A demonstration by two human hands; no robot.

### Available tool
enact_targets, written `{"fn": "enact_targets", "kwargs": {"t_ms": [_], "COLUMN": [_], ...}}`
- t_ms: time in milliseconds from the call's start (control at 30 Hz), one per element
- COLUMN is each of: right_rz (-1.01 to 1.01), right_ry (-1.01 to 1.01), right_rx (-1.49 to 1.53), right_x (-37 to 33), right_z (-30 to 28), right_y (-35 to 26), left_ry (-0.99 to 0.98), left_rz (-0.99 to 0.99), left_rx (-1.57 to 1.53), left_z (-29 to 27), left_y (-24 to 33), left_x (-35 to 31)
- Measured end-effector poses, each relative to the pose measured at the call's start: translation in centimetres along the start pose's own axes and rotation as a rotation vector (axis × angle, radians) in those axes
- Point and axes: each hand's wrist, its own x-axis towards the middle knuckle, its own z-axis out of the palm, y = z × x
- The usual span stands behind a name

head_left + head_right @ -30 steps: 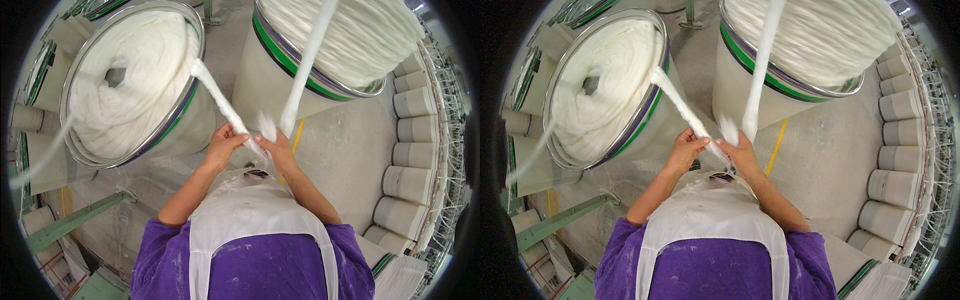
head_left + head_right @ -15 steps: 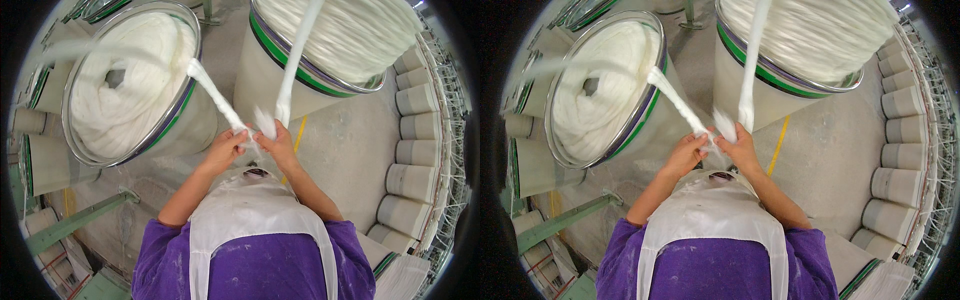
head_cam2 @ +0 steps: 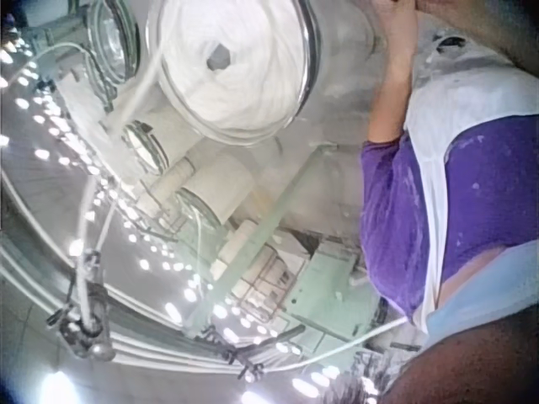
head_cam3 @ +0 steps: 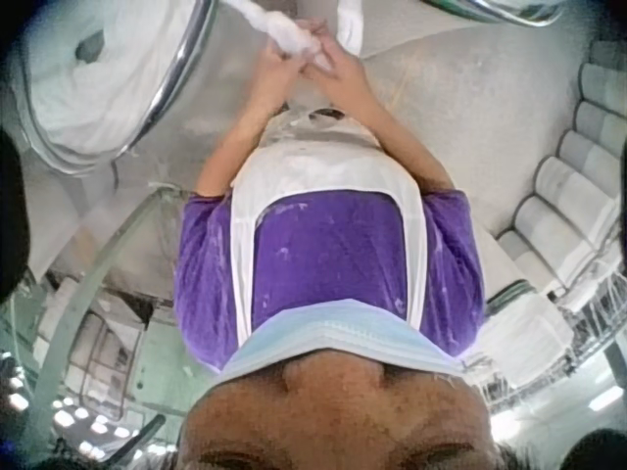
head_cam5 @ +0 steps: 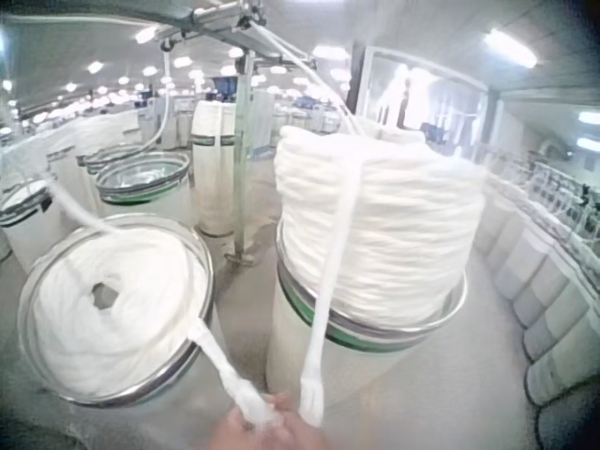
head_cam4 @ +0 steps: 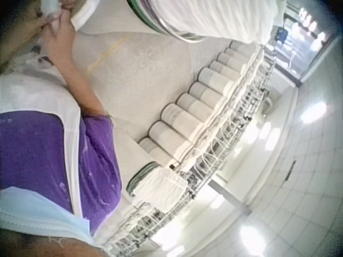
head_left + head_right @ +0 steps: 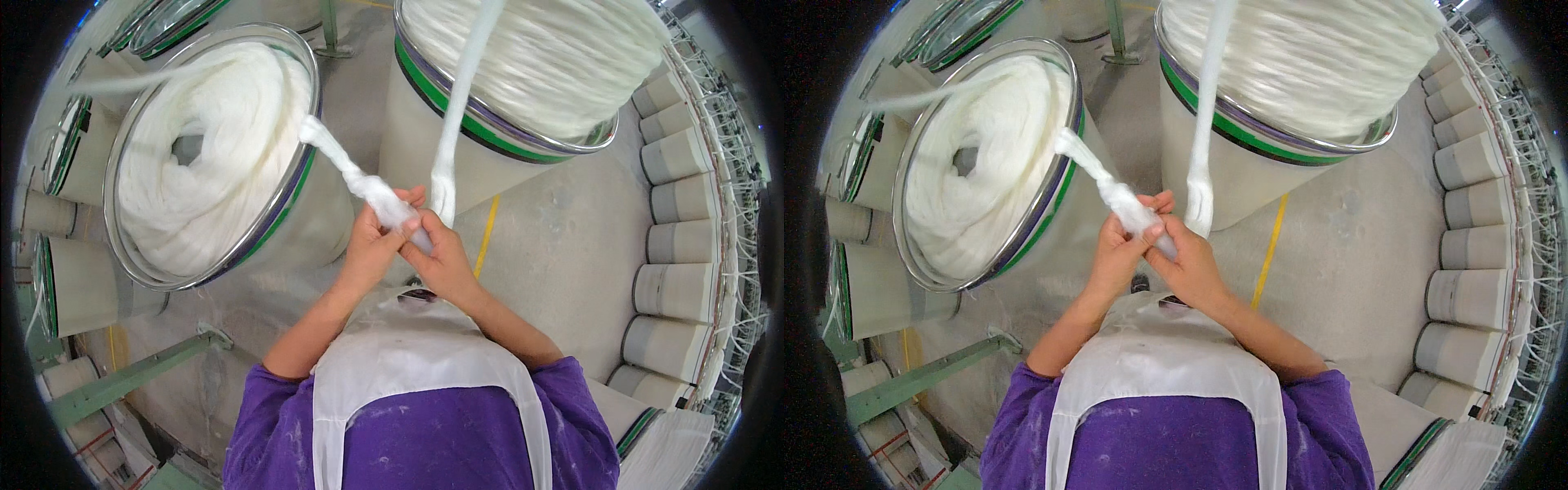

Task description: The person pulls white textile roving from large cylindrical containers, aligns and joins strands by hand, and places the roving into metal trays. The person also moves between containers and occasionally places lids on the containers.

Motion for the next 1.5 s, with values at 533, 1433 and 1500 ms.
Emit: {"fn": "enact_targets", "kwargs": {"t_ms": [533,1433,1500], "right_rz": [0.313,-0.222,-0.233], "right_ry": [-0.979,-0.392,-0.425], "right_rx": [-0.951,0.181,0.128], "right_x": [0.7,2.9,4.2], "right_z": [8.7,-10.5,-9.4], "right_y": [18.1,-12.2,-14.5], "left_ry": [-0.005,-0.179,-0.234], "left_rz": [-0.16,-0.209,-0.246], "left_rx": [-0.331,-0.462,-0.44], "left_z": [1.1,0.9,1.7], "left_y": [6.2,7.5,7.9], "left_x": [1.2,0.4,0.2]}}
